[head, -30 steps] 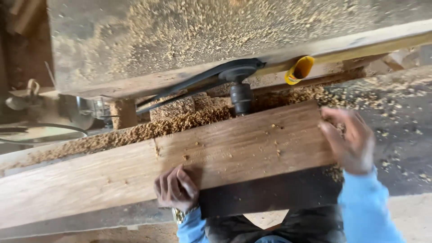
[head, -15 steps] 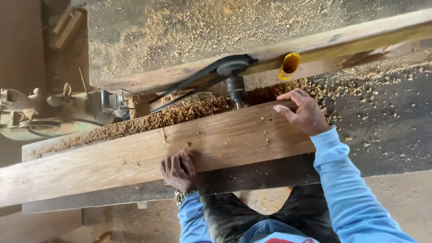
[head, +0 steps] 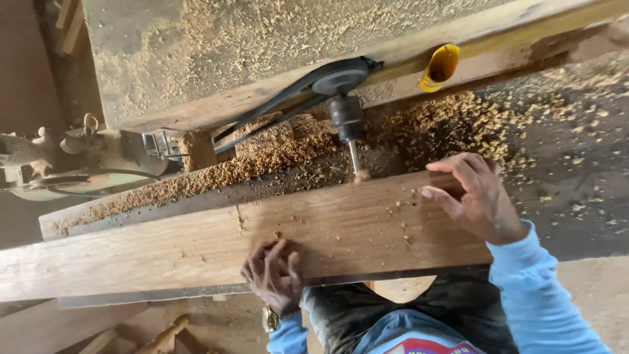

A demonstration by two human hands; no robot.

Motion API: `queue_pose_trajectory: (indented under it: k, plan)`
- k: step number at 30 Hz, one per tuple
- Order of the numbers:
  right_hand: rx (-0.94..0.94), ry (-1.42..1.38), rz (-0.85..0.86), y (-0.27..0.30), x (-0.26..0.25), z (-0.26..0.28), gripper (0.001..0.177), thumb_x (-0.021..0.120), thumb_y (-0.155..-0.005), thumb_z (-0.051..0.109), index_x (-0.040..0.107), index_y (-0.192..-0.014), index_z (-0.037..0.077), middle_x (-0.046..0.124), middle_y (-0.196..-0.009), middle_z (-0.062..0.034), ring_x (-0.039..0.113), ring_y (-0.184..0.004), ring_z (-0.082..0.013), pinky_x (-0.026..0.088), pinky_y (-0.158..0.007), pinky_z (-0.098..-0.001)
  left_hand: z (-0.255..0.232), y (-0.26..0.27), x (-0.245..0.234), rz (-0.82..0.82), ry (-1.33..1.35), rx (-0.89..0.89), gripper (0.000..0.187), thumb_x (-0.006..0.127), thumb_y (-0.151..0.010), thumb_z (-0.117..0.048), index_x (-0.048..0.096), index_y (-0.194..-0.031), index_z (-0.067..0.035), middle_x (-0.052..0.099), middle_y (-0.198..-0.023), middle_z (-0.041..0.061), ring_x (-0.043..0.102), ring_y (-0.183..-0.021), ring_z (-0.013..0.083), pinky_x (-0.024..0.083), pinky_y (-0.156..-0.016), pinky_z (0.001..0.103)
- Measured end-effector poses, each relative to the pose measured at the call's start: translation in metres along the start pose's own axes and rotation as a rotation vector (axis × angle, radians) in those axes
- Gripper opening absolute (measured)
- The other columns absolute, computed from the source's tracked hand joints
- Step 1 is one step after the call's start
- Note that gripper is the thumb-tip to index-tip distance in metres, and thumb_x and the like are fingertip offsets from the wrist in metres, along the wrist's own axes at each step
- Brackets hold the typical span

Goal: The person guides a long wooden board on a drill press table, positioning it under the spinning bit and drilling a series of holes along its length, repositioning the board between holes and steadying it with both hands.

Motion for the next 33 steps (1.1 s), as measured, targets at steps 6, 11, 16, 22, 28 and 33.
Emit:
queue_pose_trajectory:
  k: [6, 11, 16, 22, 28, 33]
  plan:
    - [0.050, -0.032, 0.006, 0.025, 0.001, -0.004, 0.041, 0.081, -0.082, 0.031, 0.068, -0.115, 0.011, 0.069, -0.115, -0.0047, 0.065, -0.109, -0.0246, 0.050, -0.095, -0.0411, -0.033, -0.001, -0.018, 0.275, -0.058, 0.261, 0.086, 0.058, -0.080, -0.082, 0.056, -0.140, -0.021, 0.048, -0.148, 0.017, 0.044, -0.140, 0.0358, 0.030, -0.119, 0.055]
    - [0.099, -0.092, 0.074, 0.030, -0.004, -0.001, 0.051, 0.083, -0.074, 0.029, 0.067, -0.120, 0.013, 0.067, -0.125, -0.0084, 0.066, -0.116, -0.0265, 0.055, -0.098, -0.0395, -0.037, 0.002, -0.010, 0.646, 0.002, 0.318, 0.118, 0.066, -0.065, -0.089, 0.031, -0.157, -0.023, 0.030, -0.159, 0.027, 0.026, -0.151, 0.0426, 0.006, -0.120, 0.070]
    - [0.115, -0.161, 0.205, 0.043, 0.000, -0.026, 0.059, 0.083, -0.070, 0.027, 0.066, -0.124, 0.012, 0.066, -0.134, -0.0130, 0.065, -0.121, -0.0284, 0.056, -0.099, -0.0400, -0.020, -0.002, 0.004, 0.923, -0.075, 0.408, 0.123, 0.079, -0.056, -0.072, 0.025, -0.157, -0.028, 0.026, -0.158, 0.033, 0.018, -0.148, 0.0553, 0.003, -0.114, 0.078]
    - [0.206, -0.328, 0.242, 0.068, 0.008, -0.043, 0.051, 0.079, -0.078, 0.025, 0.063, -0.124, 0.012, 0.069, -0.131, -0.0121, 0.071, -0.118, -0.0237, 0.062, -0.097, -0.0359, -0.004, 0.020, 0.010, 0.933, -0.121, 0.541, 0.101, 0.073, -0.077, -0.064, 0.022, -0.159, -0.035, 0.024, -0.158, 0.033, 0.018, -0.146, 0.0584, 0.004, -0.114, 0.079]
    - [0.356, -0.270, 0.243, 0.075, 0.013, -0.040, 0.044, 0.077, -0.076, 0.022, 0.065, -0.117, 0.011, 0.071, -0.124, -0.0123, 0.070, -0.119, -0.0259, 0.060, -0.103, -0.0404, -0.021, 0.004, 0.010, 0.823, -0.111, 0.536, 0.073, 0.050, -0.101, -0.064, 0.022, -0.163, -0.036, 0.023, -0.163, 0.030, 0.022, -0.149, 0.0541, 0.008, -0.117, 0.080]
    - [0.353, -0.296, 0.242, 0.078, 0.012, -0.045, 0.038, 0.076, -0.076, 0.022, 0.064, -0.111, 0.011, 0.071, -0.116, -0.0114, 0.071, -0.118, -0.0262, 0.061, -0.104, -0.0422, -0.014, 0.015, 0.006, 0.824, -0.125, 0.549, 0.077, 0.040, -0.098, -0.073, 0.021, -0.163, -0.036, 0.023, -0.162, 0.030, 0.021, -0.150, 0.0523, 0.008, -0.117, 0.080]
Point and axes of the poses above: each hand's wrist, its own y-axis away from the middle knuckle, its own x-axis out of the palm, z = x × y, the point moved 5 cm from there along -y, towards the middle knuckle
